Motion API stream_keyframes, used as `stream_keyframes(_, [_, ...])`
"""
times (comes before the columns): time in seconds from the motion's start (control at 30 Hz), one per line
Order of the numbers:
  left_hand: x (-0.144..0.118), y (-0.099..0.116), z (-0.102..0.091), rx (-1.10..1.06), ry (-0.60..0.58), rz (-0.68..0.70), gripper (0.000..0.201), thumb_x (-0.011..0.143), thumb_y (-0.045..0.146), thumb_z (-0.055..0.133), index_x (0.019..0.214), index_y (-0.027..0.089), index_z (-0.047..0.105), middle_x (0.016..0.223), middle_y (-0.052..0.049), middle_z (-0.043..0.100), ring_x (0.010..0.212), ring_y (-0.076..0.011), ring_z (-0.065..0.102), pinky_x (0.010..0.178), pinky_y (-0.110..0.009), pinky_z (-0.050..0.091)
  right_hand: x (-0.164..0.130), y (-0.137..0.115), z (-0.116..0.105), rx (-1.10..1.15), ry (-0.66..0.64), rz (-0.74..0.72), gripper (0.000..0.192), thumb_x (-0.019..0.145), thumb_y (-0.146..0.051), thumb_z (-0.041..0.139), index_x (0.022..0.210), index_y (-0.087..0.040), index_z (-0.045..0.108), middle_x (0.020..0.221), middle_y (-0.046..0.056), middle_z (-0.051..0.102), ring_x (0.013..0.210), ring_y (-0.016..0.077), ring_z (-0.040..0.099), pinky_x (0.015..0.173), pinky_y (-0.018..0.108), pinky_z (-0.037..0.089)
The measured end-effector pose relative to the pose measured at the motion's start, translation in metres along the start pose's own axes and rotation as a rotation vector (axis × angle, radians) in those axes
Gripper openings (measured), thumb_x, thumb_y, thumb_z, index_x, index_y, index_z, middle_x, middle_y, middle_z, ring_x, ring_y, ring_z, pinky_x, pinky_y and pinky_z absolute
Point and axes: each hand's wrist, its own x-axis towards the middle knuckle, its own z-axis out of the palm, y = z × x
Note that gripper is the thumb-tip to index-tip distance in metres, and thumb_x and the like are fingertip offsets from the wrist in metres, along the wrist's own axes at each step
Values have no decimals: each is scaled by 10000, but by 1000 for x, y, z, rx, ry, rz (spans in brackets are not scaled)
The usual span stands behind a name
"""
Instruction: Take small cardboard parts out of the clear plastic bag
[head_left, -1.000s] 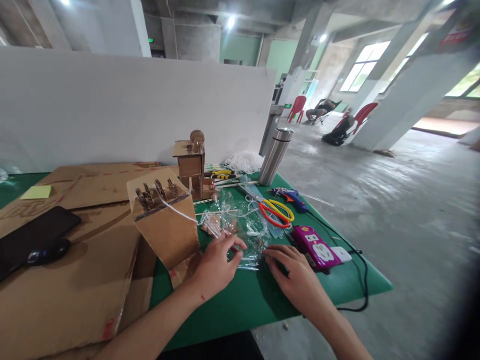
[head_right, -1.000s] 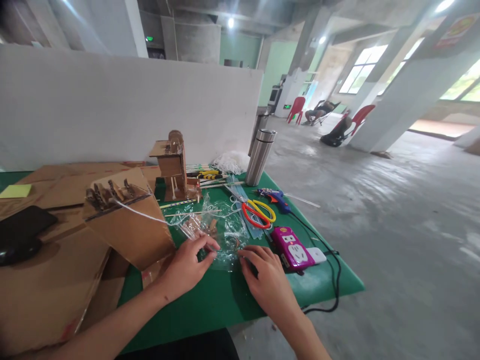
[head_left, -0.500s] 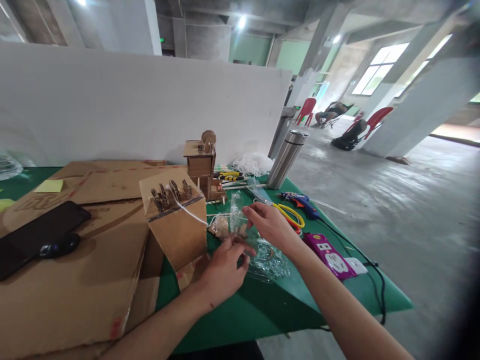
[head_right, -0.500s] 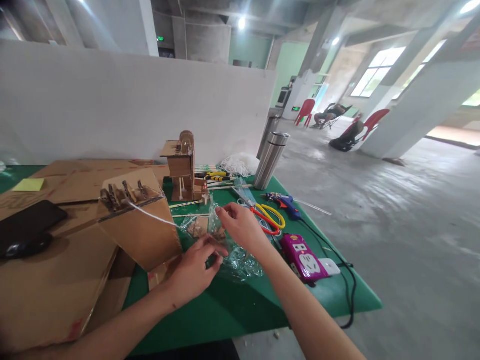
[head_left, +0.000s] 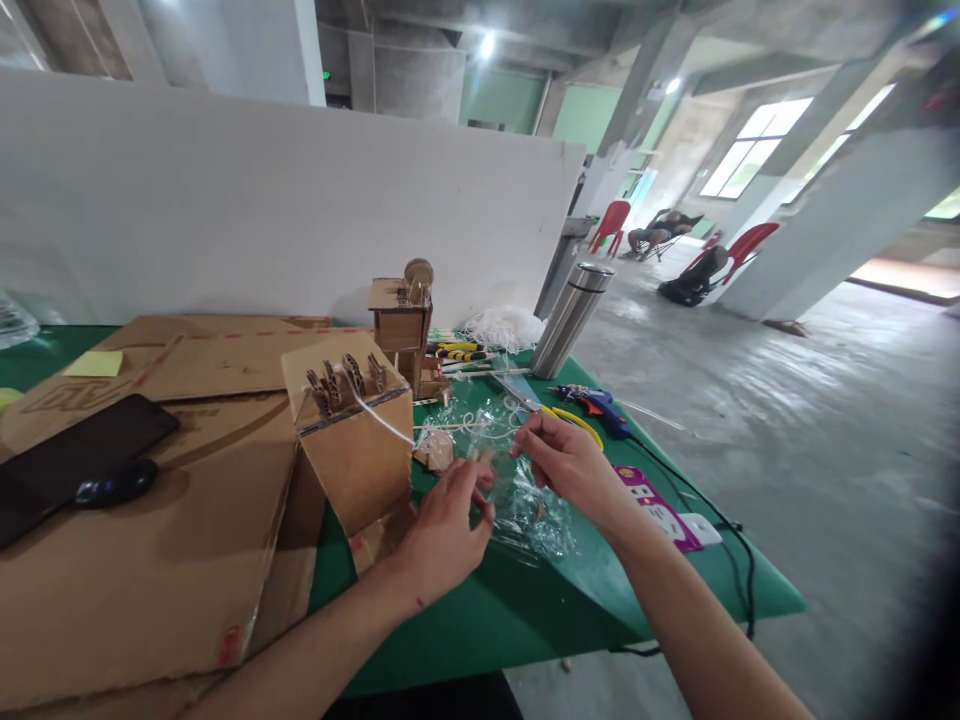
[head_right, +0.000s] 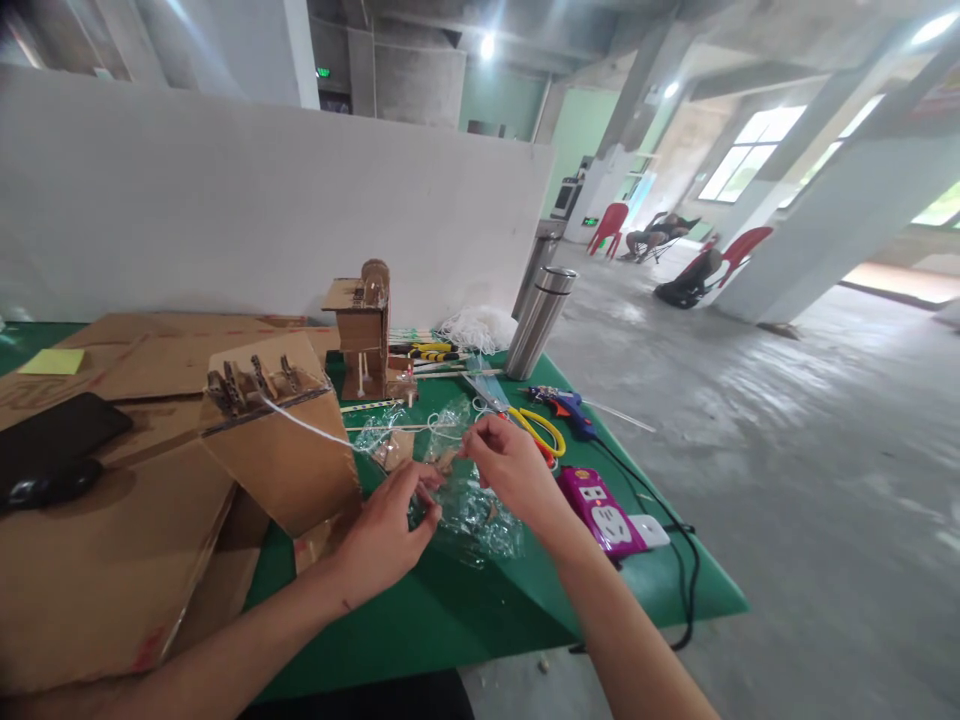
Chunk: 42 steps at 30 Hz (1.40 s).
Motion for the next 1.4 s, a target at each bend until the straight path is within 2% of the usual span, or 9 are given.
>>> stream_keyframes(0.1, [0, 1, -1, -33, 33, 26, 304, 810, 23, 473, 1042, 219, 488, 1027, -45, 575, 901, -174, 607, 889, -357, 497, -11, 9, -3, 121, 46, 61, 351, 773, -562, 628, 734, -220, 562, 408, -68, 497, 310, 93, 380, 325, 213, 258])
stream_keyframes(0.3, [1, 1, -2, -107, 20, -15, 335, 808, 2, 443, 1053, 228, 478, 1035, -28, 581, 868, -159, 632, 884, -358, 498, -18, 20, 1, 429, 227, 70, 419, 723, -580, 711, 771, -219, 505, 837, 36, 727, 397, 121, 556, 311, 235, 367])
stream_keyframes(0.5, [1, 2, -4, -136, 1, -97, 282, 844, 55, 461, 1057, 238, 483, 1078, -35, 598, 888, -179, 640, 911, -399, 482, -16, 33, 6, 447, 309, 5, 378, 780, -551, 685, 815, -228, 492, 804, 12, 721, 392, 114, 536, 340, 242, 370])
stream_keyframes(0.73, [1, 1, -3, -254, 37, -69, 282, 884, 99, 453, 1133, 230, 475, 1085, -43, 601, 844, -159, 664, 896, -390, 494, -17, 40, 6, 222, 439, -66, 367, 849, -576, 592, 936, -229, 515, 760, 11, 667, 448, 124, 510, 421, 268, 376])
stream_keyframes(0.9, [0, 3, -3, -280, 40, -12, 264, 912, 139, 462, 1157, 238, 466, 1108, -49, 608, 889, -165, 662, 892, -379, 500, -47, 37, 5, -310, 624, -213, 292, 904, -492, 538, 992, -216, 572, 726, 14, 613, 533, 154, 502, 535, 306, 397])
stream_keyframes(1.0, [0, 3, -4, -258, 31, 17, 270, 916, 134, 460, 1164, 242, 464, 1113, -45, 610, 888, -160, 659, 908, -379, 495, -62, 36, 3, -546, 579, -341, 245, 928, -432, 491, 957, -220, 610, 809, 62, 665, 724, 222, 584, 720, 381, 444])
stream_keyframes(1.13, [-1, 3, -4, -259, 14, 38, 273, 926, 139, 453, 1178, 243, 462, 1133, -51, 612, 887, -160, 663, 907, -374, 503, -66, 38, 2, -549, 329, -336, 265, 918, -425, 506, 1102, -263, 607, 1070, 65, 705, 1062, 289, 593, 962, 495, 380])
stream_keyframes(1.23, [-1, 3, -4, -257, 6, 42, 274, 924, 142, 458, 1178, 244, 468, 1131, -55, 607, 892, -165, 659, 898, -378, 511, -63, 40, 3, -470, 200, -288, 279, 905, -398, 523, 1144, -270, 591, 979, 42, 722, 1034, 276, 620, 997, 514, 367])
stream_keyframes(1.4, [-1, 2, -4, -301, 19, 1, 328, 909, 146, 484, 1218, 251, 457, 1133, -61, 584, 917, -171, 646, 906, -392, 517, -64, 43, 9, -426, 185, -335, 181, 912, -315, 503, 1040, -262, 620, 847, 23, 690, 851, 240, 645, 962, 506, 389])
